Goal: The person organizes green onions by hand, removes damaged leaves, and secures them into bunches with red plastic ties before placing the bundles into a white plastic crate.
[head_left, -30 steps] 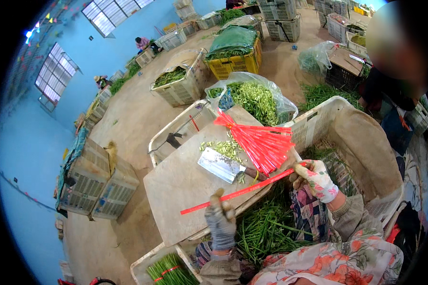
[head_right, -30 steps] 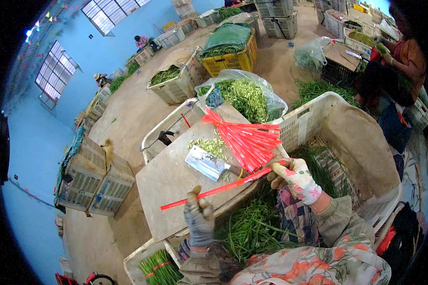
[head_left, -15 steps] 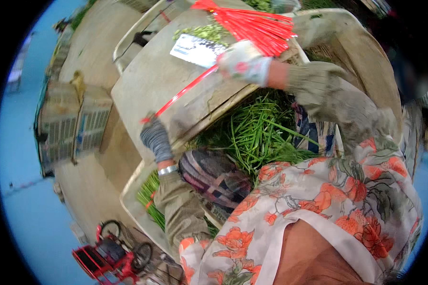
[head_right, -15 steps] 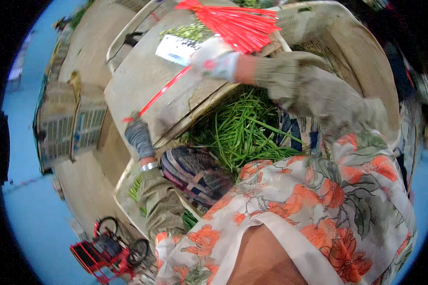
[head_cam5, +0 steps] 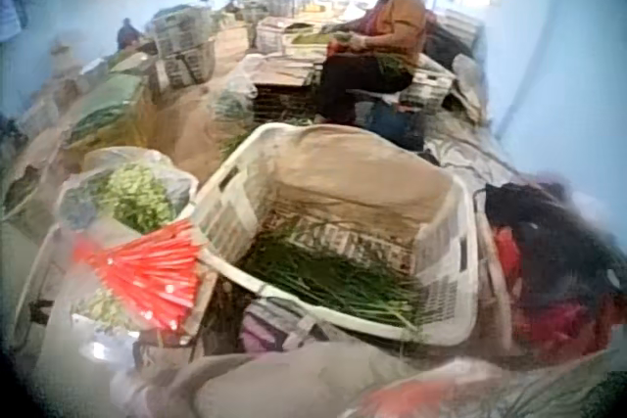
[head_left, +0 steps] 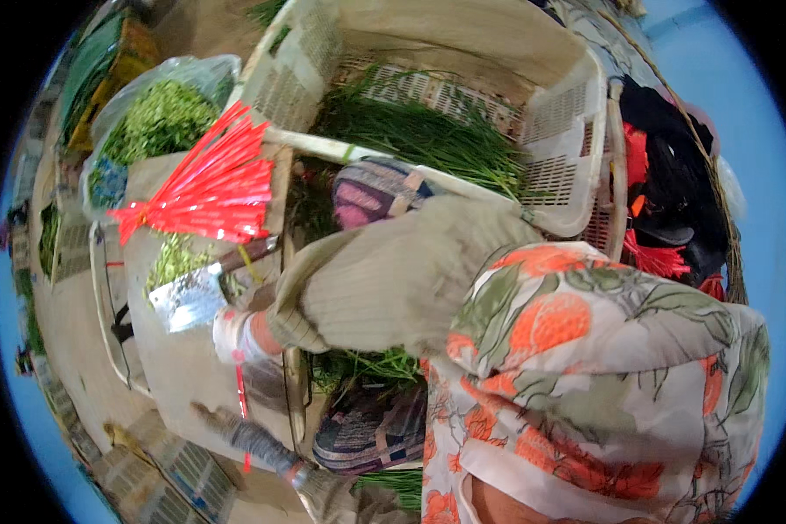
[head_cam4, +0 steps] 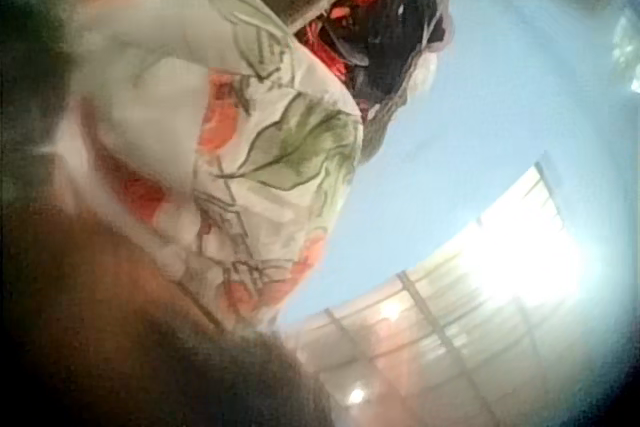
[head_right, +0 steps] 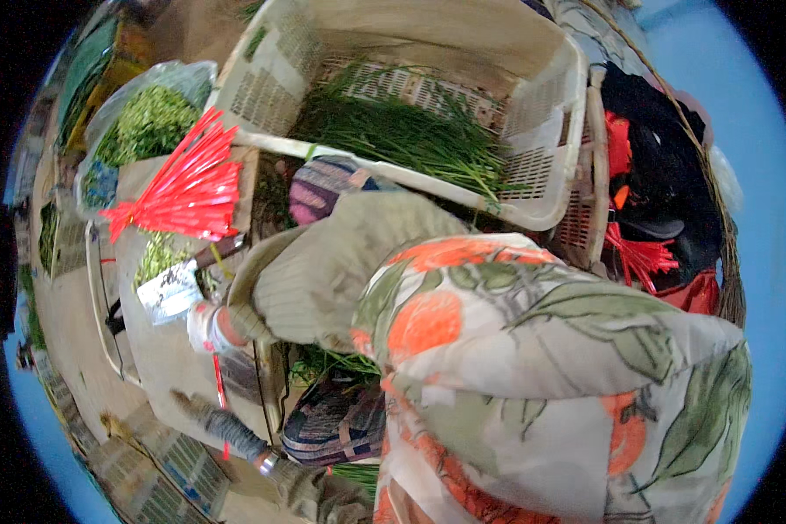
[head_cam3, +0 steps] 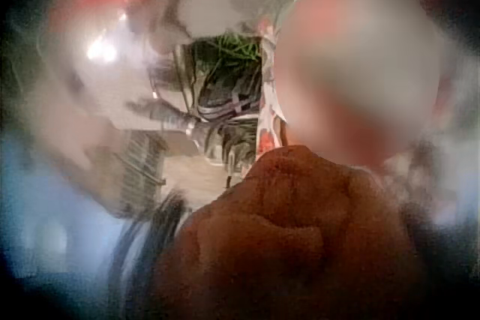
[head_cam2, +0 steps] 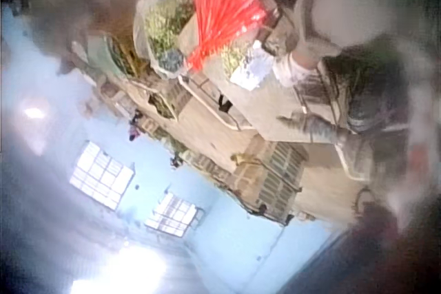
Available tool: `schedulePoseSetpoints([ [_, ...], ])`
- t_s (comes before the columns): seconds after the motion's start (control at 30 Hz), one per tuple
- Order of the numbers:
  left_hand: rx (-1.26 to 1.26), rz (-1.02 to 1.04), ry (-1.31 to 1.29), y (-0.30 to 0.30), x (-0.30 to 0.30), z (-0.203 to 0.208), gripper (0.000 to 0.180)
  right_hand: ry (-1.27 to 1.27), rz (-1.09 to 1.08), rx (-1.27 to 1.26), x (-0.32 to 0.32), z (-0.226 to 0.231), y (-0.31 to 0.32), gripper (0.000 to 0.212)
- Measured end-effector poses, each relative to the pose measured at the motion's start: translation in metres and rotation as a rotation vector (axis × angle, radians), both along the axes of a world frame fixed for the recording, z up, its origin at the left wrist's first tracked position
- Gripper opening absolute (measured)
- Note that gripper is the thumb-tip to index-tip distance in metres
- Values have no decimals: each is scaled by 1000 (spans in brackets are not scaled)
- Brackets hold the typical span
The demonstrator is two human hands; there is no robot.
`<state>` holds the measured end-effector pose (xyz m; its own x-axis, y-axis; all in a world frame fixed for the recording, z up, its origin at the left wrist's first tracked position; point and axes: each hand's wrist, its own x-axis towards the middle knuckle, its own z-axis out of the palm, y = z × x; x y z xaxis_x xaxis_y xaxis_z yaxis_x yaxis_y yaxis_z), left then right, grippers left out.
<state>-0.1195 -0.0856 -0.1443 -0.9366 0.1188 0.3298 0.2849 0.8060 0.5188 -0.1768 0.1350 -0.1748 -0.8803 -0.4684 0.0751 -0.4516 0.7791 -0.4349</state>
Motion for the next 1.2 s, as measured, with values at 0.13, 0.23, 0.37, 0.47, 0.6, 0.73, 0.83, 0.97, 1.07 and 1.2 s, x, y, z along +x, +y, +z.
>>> schedulePoseSetpoints([
  [0.13,-395,-37,-568,36,-8,-30,56,-44,34,-210,20,32,57,26],
  [0.23,-861,-198,76,25,2,-39,56,-45,-14,-418,52,97,166,30],
  [0.37,-720,-249,20,26,-10,-58,56,-319,-586,-169,131,69,378,35],
  [0.47,-758,-270,68,36,-8,-58,57,-674,-667,378,253,-55,469,44],
  [0.6,-249,-149,-279,27,-1,-51,57,-1113,-757,92,355,-106,413,53],
  [0.73,-569,-246,-169,46,-5,-49,56,-1216,-758,85,382,-131,391,43],
  [0.83,-584,-324,-161,78,-6,-51,56,-1081,-636,95,419,-157,423,33],
  [0.97,-553,-171,-211,73,19,-25,58,-772,-770,-450,345,-12,485,33],
  [1.07,-531,-225,-211,70,7,-40,57,-659,-1041,-792,332,30,521,45],
  [1.2,-523,-266,-184,48,0,-44,57,-766,-1253,-392,327,-63,539,40],
])
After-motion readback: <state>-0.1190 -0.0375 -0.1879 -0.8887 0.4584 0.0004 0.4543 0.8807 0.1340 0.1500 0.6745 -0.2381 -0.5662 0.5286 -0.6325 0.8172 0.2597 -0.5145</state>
